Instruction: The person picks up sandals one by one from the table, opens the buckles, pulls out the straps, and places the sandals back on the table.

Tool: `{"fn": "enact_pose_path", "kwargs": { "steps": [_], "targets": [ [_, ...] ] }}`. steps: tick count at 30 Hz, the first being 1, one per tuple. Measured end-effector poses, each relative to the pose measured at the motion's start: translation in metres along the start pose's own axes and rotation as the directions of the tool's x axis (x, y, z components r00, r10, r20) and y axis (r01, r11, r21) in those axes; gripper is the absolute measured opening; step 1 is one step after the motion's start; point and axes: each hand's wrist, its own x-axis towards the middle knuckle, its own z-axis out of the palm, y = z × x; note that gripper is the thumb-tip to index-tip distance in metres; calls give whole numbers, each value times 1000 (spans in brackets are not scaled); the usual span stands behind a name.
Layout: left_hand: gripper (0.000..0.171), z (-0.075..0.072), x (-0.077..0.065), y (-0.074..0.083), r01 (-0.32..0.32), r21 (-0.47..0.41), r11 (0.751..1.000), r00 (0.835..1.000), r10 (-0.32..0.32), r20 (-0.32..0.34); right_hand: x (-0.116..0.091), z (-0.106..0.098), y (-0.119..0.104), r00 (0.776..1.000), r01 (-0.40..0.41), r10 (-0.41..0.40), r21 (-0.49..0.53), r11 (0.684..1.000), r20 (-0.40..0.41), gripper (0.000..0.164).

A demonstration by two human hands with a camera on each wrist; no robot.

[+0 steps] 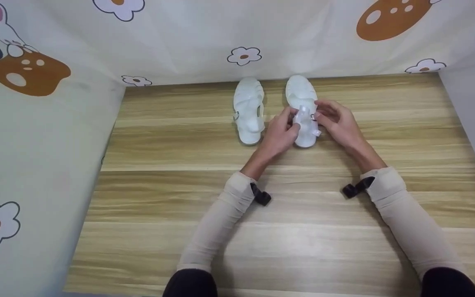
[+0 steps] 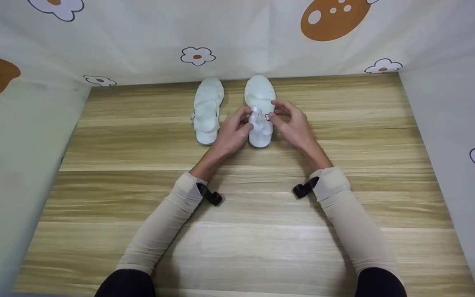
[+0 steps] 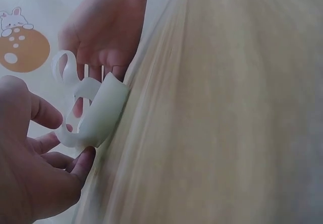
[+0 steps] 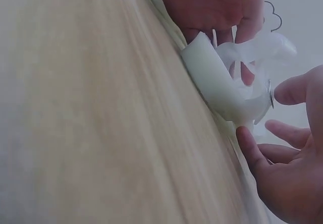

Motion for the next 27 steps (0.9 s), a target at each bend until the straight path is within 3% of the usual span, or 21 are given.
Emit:
{"fn": "enact_pose_path", "kwargs": {
  "steps": [8, 16, 27],
  "targets": [
    [35, -4, -9, 4, -30, -17, 999, 999, 30, 22, -9, -1, -6, 1000, 18, -18, -20, 1000, 12, 47],
    [34, -11, -29, 6, -52, -56, 997, 998, 54, 37, -27, -1, -9, 999, 39, -37, -58, 998, 33, 52],
    [31, -20, -52, 12, -58, -105, 993, 994, 67, 84, -47, 3, -12, 993, 86, -86, 7, 996, 85, 59]
  ]
}}
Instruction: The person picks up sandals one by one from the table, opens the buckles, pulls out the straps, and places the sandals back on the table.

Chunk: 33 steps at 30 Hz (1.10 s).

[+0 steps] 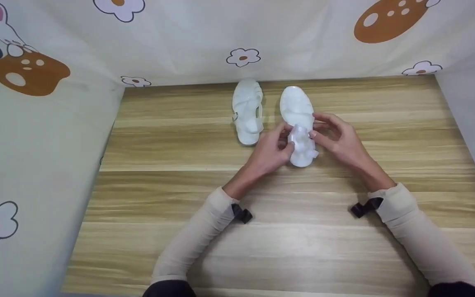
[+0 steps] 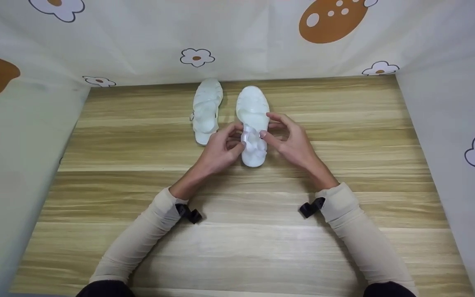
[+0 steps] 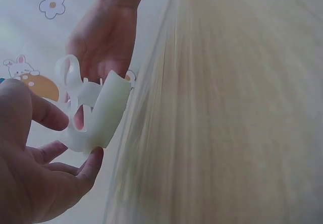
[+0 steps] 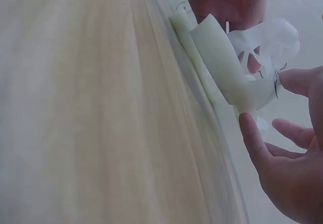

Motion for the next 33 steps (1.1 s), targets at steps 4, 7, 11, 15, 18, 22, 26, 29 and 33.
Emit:
{"fn": "enact_pose_path", "kwargs": {
  "steps": [4, 7, 11, 15, 18, 22, 26, 29, 33],
  "targets": [
    [31, -2, -6, 1, 26, -16, 1000, 999, -26, 28, -6, 1, 1, 1000, -12, 12, 33, 999, 18, 69],
    [31, -4, -10, 1, 44, -21, 999, 998, -43, 47, -9, 1, 1, 999, -30, 27, 49, 998, 41, 77],
    [31, -5, -16, -1, 43, 14, 999, 997, -44, 62, -14, 1, 2, 997, -49, 43, 86, 995, 70, 81],
    [30, -6, -21, -3, 36, 61, 997, 996, -41, 82, -19, 0, 3, 995, -44, 35, 105, 993, 88, 83],
    [30, -7, -25, -2, 31, 69, 997, 994, -38, 102, -22, -1, 3, 993, -47, 36, 98, 994, 110, 86],
    [29, -7, -28, -4, 12, 90, 996, 992, -24, 127, -26, -1, 4, 989, -62, 51, 82, 995, 137, 87],
    [28, -10, -28, -7, 2, 107, 994, 988, -18, 153, -27, 0, 4, 984, -85, 71, 77, 993, 163, 81],
    [29, -14, -27, -4, -2, 145, 989, 983, -25, 182, -27, -1, 3, 981, -91, 78, 68, 994, 175, 76],
    [38, -25, -25, 7, -38, 264, 964, 977, -20, 211, -26, -2, 3, 982, -71, 65, 30, 997, 177, 68]
  ]
}}
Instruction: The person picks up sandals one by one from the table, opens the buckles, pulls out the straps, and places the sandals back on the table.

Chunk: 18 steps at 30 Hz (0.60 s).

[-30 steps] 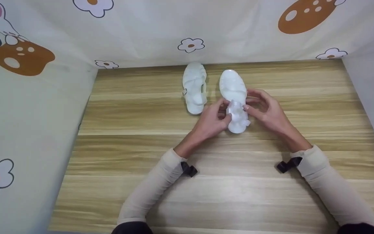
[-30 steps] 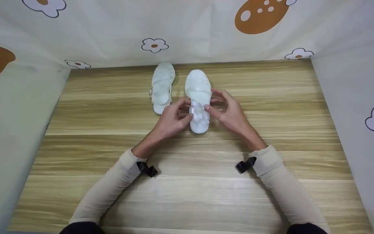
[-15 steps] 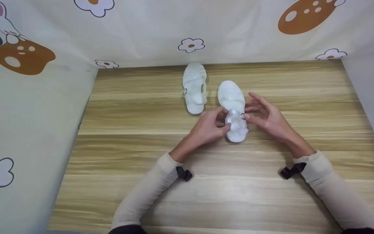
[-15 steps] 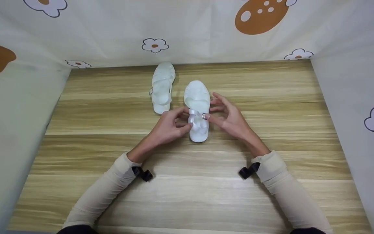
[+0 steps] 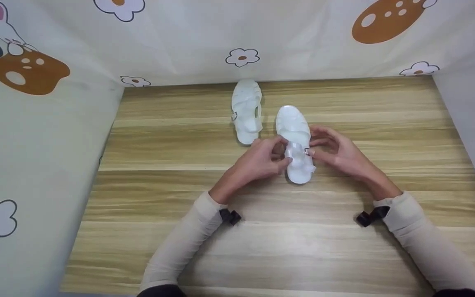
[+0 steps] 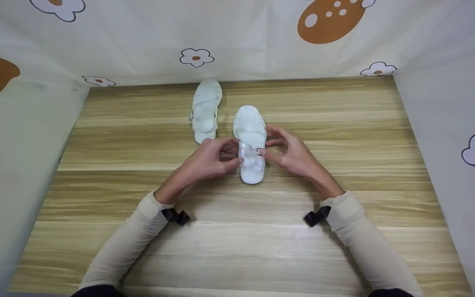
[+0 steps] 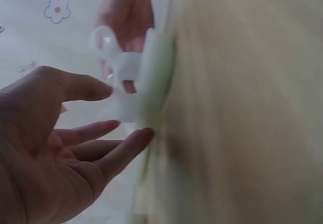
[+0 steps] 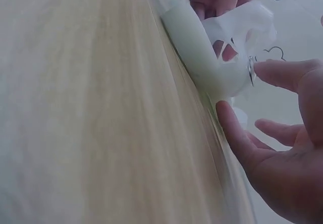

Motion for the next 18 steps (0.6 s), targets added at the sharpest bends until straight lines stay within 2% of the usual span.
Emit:
{"fn": "enact_pose_path", "kwargs": {
  "steps": [2, 5, 8, 10, 14, 18],
  "targets": [
    [46, -6, 0, 4, -8, 60, 998, 1000, 8, -1, 1, 0, 0, 1000, -5, 5, -21, 1000, -1, 62],
    [50, -9, 2, 9, -53, 116, 992, 998, 56, -25, 3, 0, 1, 1000, -25, 25, -56, 998, 4, 51],
    [42, -5, 8, 11, -112, 163, 980, 992, 121, -43, 4, -1, 3, 998, -50, 52, -69, 996, 25, 42],
    [35, -1, 13, 13, -129, 193, 973, 989, 139, -41, 4, -2, 3, 997, -64, 67, -64, 996, 44, 38],
    [27, 6, 24, 16, -92, 209, 974, 995, 95, -5, 4, -4, 4, 992, -93, 96, -47, 995, 79, 36],
    [24, 7, 34, 16, -67, 168, 983, 998, 64, 27, 5, -7, 5, 988, -115, 118, -36, 993, 98, 34]
  ]
}}
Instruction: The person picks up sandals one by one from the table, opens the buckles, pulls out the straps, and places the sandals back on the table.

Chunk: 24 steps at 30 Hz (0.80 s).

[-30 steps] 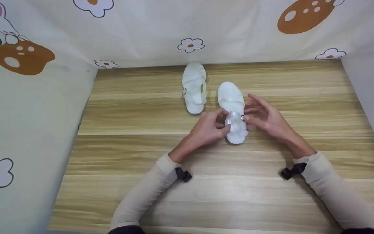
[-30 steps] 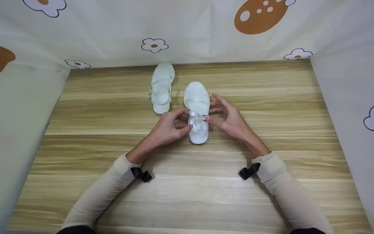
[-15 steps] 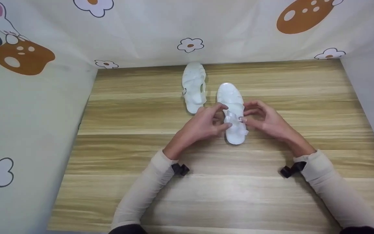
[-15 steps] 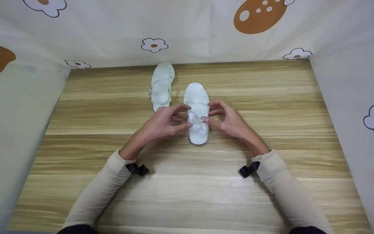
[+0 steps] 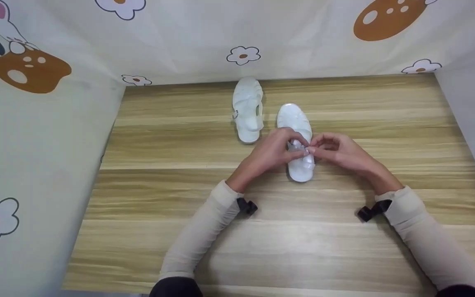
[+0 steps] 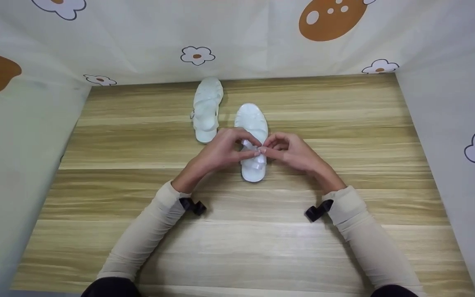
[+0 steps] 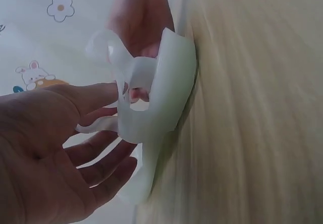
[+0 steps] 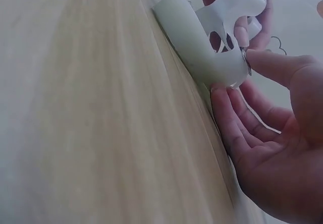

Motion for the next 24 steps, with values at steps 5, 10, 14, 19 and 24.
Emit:
{"fn": "enact_pose_path", "kwargs": {
  "steps": [5, 10, 14, 19, 24],
  "targets": [
    [21, 2, 6, -8, -38, -90, 995, 999, 40, 24, -1, -7, 5, 1000, -1, -1, 83, 997, 25, 33],
    [21, 8, 6, -18, -56, -158, 986, 997, 62, 35, -3, -13, 9, 996, 19, -32, 159, 987, 80, 28],
    [20, 11, 6, -22, -62, -211, 976, 998, 67, 17, -3, -15, 10, 992, 17, -39, 177, 984, 120, 28],
    [19, 14, 4, -27, -85, -254, 964, 996, 83, -18, 0, -18, 11, 987, -19, -8, 163, 986, 163, 28],
    [20, 16, 4, -30, -122, -264, 957, 993, 118, -29, 0, -22, 13, 977, -17, -10, 127, 992, 212, 29]
  ]
}}
